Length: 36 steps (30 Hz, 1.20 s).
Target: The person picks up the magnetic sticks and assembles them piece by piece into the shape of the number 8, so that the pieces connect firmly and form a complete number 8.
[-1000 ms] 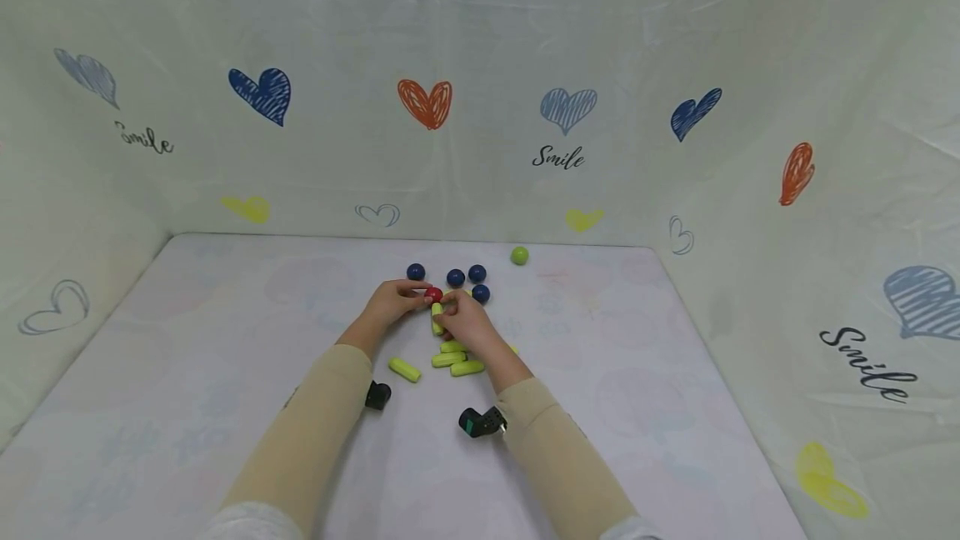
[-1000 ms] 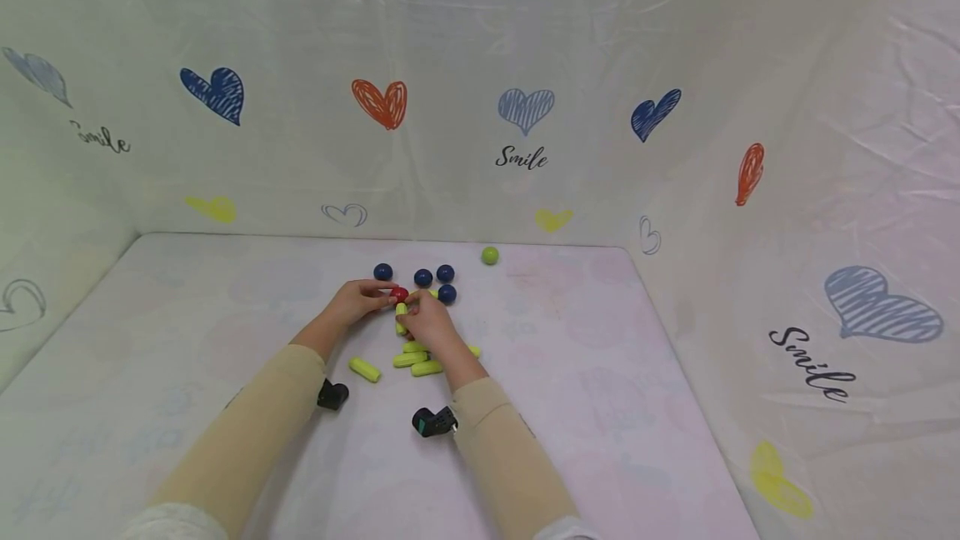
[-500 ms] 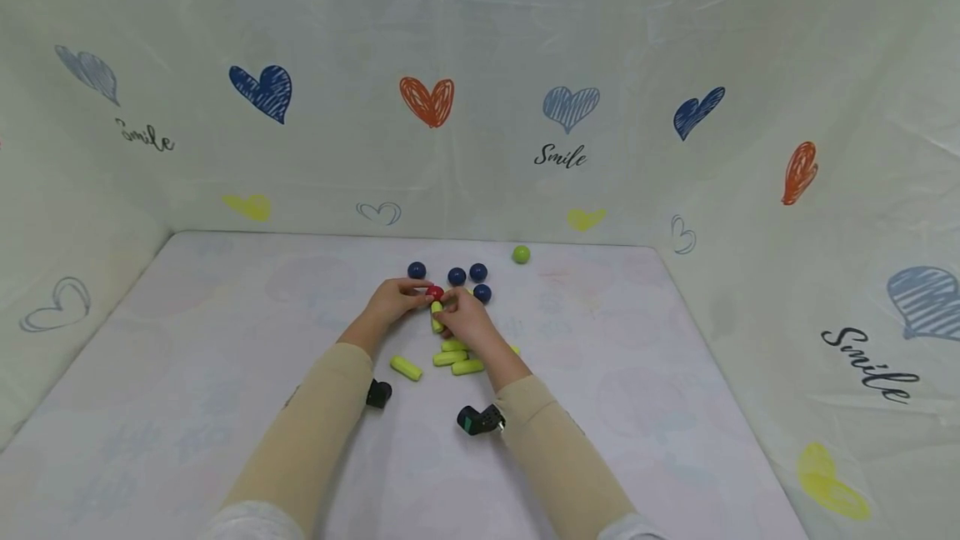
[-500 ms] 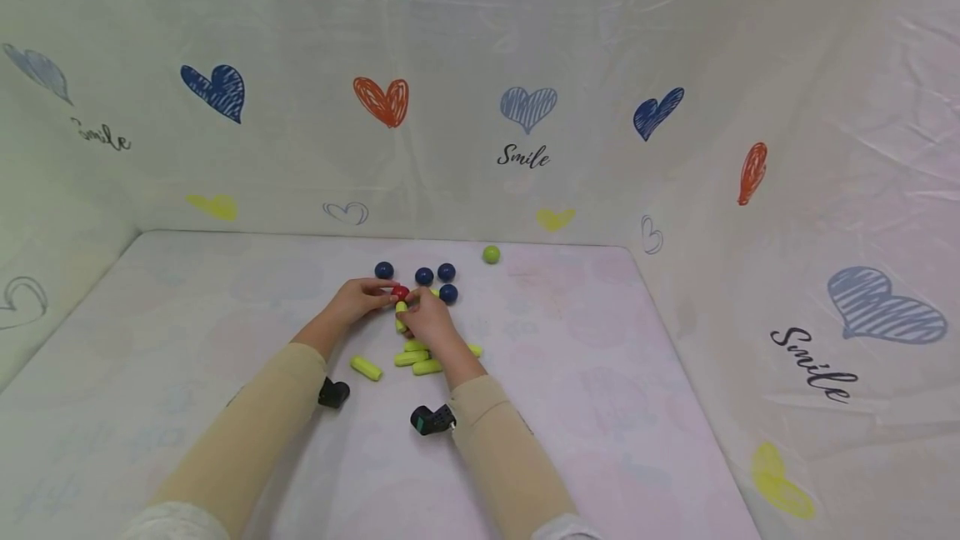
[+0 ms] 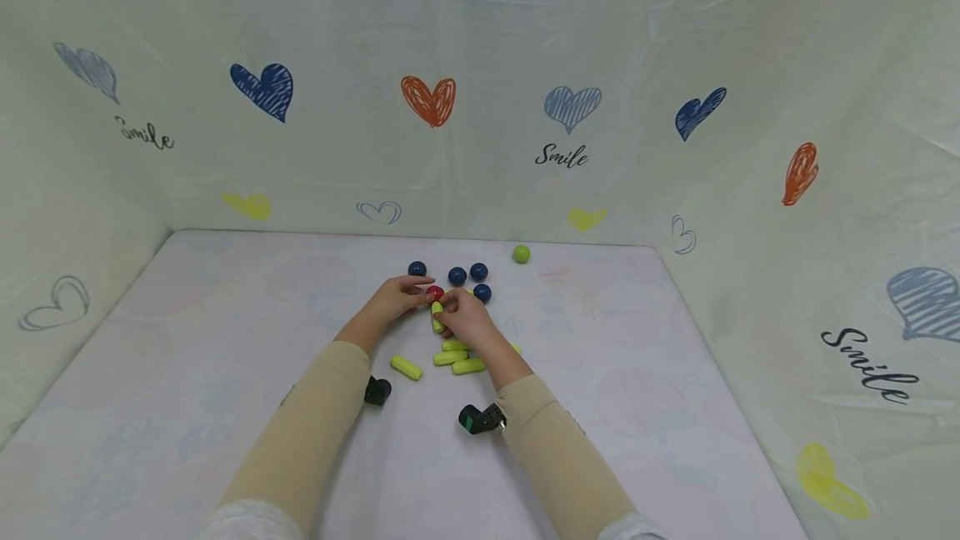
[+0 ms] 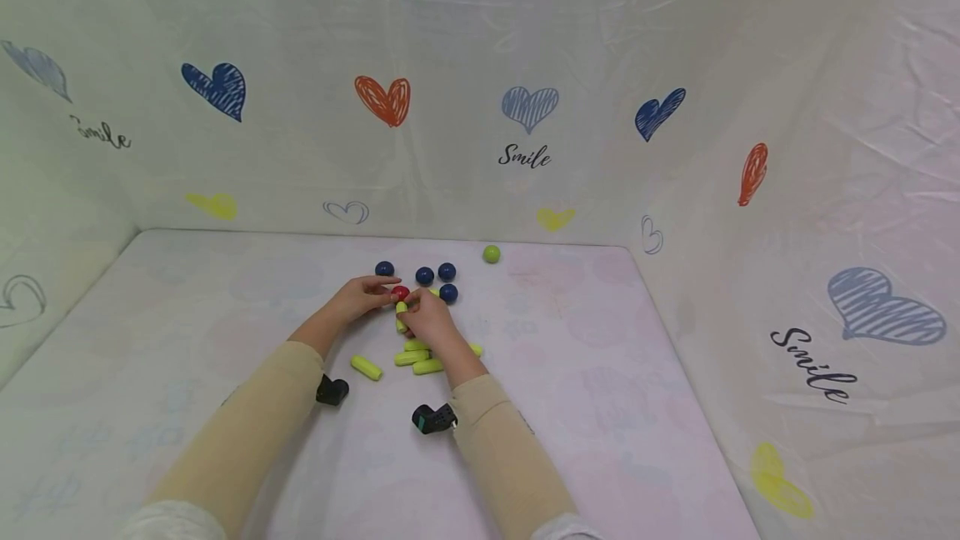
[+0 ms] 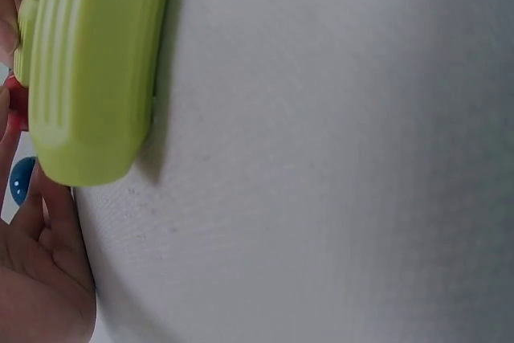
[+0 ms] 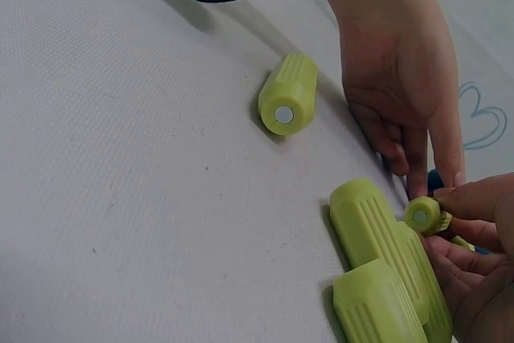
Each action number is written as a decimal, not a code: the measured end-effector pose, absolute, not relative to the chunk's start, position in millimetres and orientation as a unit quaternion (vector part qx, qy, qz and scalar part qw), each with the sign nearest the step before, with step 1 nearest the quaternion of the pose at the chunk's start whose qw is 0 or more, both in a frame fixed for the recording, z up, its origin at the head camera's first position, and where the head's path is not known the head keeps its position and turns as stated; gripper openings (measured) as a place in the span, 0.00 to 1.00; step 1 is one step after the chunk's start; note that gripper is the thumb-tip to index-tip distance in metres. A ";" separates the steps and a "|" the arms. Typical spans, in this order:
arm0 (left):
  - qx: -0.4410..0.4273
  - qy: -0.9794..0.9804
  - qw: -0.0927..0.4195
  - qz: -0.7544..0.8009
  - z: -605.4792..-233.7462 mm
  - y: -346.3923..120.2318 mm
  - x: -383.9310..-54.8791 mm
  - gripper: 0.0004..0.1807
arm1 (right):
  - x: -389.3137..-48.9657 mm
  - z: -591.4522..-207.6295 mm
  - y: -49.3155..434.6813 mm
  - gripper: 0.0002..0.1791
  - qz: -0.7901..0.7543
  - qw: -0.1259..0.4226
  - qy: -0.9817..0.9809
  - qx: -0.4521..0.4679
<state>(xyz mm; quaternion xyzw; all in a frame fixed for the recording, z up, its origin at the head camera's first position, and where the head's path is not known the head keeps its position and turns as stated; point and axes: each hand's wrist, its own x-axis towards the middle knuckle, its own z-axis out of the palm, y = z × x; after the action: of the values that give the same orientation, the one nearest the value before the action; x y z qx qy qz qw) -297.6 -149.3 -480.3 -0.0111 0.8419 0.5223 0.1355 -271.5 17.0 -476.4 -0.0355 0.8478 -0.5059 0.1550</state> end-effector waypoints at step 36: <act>-0.014 0.861 0.130 0.492 -482.1 -145.9 -299.0 0.21 | -263.8 -482.2 27.5 0.23 -0.520 0.149 0.839 -0.056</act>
<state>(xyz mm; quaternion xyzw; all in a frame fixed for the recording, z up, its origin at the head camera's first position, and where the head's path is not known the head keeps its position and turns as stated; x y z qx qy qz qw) -299.0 -145.9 -482.1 -0.0144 0.8607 0.4919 0.1304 -263.8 27.5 -482.2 -0.0560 0.8391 -0.5201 0.1493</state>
